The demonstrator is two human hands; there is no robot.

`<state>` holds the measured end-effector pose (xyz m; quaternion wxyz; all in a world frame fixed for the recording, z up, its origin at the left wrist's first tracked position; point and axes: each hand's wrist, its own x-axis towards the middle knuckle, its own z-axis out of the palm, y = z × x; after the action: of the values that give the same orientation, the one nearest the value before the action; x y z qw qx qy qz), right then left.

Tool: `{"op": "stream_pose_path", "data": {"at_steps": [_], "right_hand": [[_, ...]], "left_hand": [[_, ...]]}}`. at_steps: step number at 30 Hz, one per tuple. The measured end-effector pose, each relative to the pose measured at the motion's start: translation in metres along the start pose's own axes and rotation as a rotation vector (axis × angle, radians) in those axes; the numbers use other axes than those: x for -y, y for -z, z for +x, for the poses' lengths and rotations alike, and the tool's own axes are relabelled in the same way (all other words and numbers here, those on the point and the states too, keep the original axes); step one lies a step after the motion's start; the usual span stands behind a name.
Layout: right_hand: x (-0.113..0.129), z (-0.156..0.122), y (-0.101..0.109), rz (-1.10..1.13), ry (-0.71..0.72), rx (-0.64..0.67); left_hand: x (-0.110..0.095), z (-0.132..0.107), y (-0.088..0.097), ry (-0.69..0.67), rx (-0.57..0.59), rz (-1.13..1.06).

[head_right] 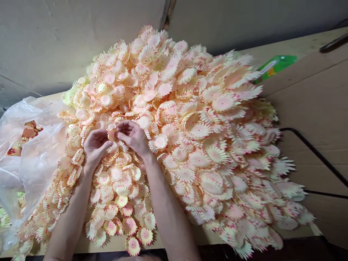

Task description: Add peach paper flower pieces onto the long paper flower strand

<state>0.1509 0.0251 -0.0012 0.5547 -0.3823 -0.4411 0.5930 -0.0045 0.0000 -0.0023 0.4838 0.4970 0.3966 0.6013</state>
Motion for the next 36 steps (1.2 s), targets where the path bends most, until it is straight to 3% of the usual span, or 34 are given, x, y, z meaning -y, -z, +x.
{"op": "stream_pose_path", "data": {"at_steps": [6, 12, 18, 24, 27, 32, 34, 36], "right_hand": [[0.007, -0.003, -0.002, 0.022, -0.027, 0.061], [0.009, -0.004, -0.003, 0.005, -0.063, 0.142], [0.005, -0.003, -0.002, -0.005, -0.019, 0.114], [0.009, -0.012, -0.005, -0.052, 0.083, 0.074], [0.020, -0.018, -0.020, -0.143, 0.207, 0.111], [0.056, -0.035, -0.041, -0.280, 0.543, 0.085], [0.073, -0.058, -0.038, -0.273, 0.544, 0.139], [0.089, -0.092, -0.029, -0.248, 0.420, 0.239]], "left_hand": [[0.002, 0.000, 0.000, -0.020, -0.021, 0.147], [0.000, 0.002, -0.001, -0.042, -0.069, 0.116], [0.002, 0.001, 0.002, 0.005, 0.012, 0.159], [0.001, 0.003, 0.001, 0.042, 0.000, 0.128], [0.002, 0.003, 0.002, 0.055, -0.033, 0.120], [0.000, 0.003, 0.004, 0.016, -0.009, 0.056], [-0.002, 0.002, 0.003, 0.017, -0.016, 0.086], [-0.003, 0.001, 0.002, 0.012, -0.035, 0.119]]}}
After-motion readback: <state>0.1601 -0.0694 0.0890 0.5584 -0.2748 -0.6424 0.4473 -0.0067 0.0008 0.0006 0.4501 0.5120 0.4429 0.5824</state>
